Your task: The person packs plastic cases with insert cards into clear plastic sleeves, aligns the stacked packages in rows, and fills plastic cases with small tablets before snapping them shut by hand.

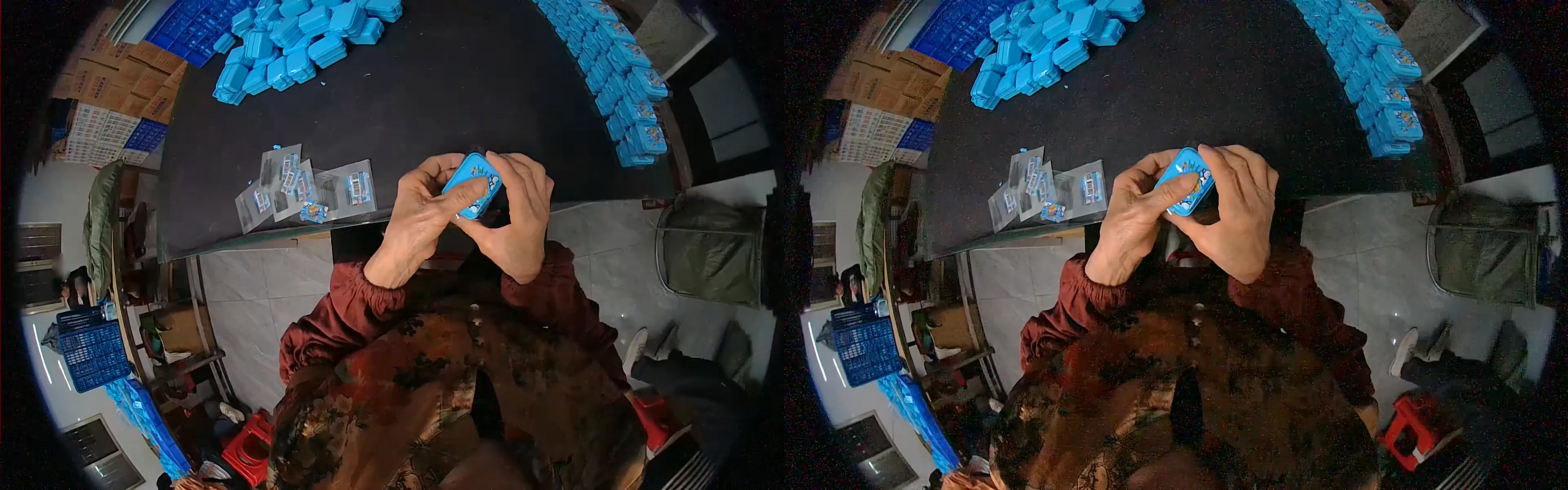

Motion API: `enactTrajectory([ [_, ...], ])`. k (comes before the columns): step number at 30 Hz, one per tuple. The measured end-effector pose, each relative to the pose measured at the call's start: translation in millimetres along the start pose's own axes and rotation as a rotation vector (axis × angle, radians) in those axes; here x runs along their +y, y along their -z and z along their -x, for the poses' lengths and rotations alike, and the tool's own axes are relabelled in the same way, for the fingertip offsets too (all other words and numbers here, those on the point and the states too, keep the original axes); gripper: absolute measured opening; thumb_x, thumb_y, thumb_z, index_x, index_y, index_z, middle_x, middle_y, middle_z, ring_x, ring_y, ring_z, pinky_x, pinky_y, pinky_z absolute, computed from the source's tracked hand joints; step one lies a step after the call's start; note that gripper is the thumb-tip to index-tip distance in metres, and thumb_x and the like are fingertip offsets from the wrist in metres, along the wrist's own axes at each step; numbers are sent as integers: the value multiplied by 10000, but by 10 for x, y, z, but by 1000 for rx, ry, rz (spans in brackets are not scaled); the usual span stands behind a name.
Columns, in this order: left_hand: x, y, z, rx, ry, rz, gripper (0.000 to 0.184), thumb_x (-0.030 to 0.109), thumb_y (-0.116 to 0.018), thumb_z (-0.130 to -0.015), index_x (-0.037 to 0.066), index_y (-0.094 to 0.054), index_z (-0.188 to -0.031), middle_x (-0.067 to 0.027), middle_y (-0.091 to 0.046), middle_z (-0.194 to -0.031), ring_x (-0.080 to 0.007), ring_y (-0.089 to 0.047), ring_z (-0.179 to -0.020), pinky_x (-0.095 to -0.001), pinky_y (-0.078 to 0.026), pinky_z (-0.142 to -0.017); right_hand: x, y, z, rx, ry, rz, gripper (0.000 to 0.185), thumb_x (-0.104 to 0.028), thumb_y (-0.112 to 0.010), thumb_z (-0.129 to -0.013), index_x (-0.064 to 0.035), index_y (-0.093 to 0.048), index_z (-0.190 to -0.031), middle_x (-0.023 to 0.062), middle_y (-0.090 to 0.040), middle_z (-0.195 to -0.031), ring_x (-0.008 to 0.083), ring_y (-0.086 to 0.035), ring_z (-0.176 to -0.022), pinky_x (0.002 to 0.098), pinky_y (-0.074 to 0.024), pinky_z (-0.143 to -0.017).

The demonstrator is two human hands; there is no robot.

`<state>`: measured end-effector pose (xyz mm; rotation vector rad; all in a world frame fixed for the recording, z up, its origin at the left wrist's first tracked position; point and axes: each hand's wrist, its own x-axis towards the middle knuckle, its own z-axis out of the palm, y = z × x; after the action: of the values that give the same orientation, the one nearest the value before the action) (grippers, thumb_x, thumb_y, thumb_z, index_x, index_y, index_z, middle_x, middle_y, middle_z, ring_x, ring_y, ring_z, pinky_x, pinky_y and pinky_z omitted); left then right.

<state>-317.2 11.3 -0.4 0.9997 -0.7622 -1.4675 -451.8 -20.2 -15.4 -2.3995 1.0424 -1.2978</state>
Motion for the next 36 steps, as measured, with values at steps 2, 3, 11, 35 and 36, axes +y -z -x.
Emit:
enactTrajectory([
  [2,-10,-73,4,99,-64,2,359,88,-699,-767,-51,-534,-1054,-80,-593,-909,-98,-555,-819,-216,-468,-711,2,-5,13,16,-14,28,702,-232,-806,-543,-33,-485,-1135,111,-527,-1046,285,-458,-1023,424,-326,-845],
  [3,-3,-95,11,123,-63,-6,349,71,-691,-767,-51,-533,-1053,-82,-593,-916,-99,-555,-816,-217,-468,-709,6,1,10,19,-17,20,707,-236,-808,-540,-30,-484,-1134,112,-529,-1041,285,-460,-1018,424,-330,-841],
  [11,-50,-210,-85,7,52,121,343,34,-674,-765,-58,-527,-1061,-95,-605,-947,-129,-577,-839,-245,-477,-745,76,214,65,62,-78,87,671,-280,-782,-556,-23,-495,-1106,117,-514,-1012,291,-466,-988,428,-339,-814],
  [35,-284,-183,-166,-54,-161,-150,234,100,-619,-838,19,-571,-1053,-46,-622,-965,-110,-581,-812,-229,-459,-688,1428,1282,-661,367,-527,594,617,-343,-789,-596,26,-540,-1023,172,-572,-941,355,-518,-912,443,-435,-735],
  [36,-305,-175,-179,-56,-164,-170,255,109,-611,-844,19,-560,-1078,-54,-617,-989,-115,-581,-831,-233,-460,-690,1439,1278,-640,365,-529,597,617,-343,-789,-596,26,-540,-1023,172,-572,-941,355,-518,-912,443,-435,-735],
])
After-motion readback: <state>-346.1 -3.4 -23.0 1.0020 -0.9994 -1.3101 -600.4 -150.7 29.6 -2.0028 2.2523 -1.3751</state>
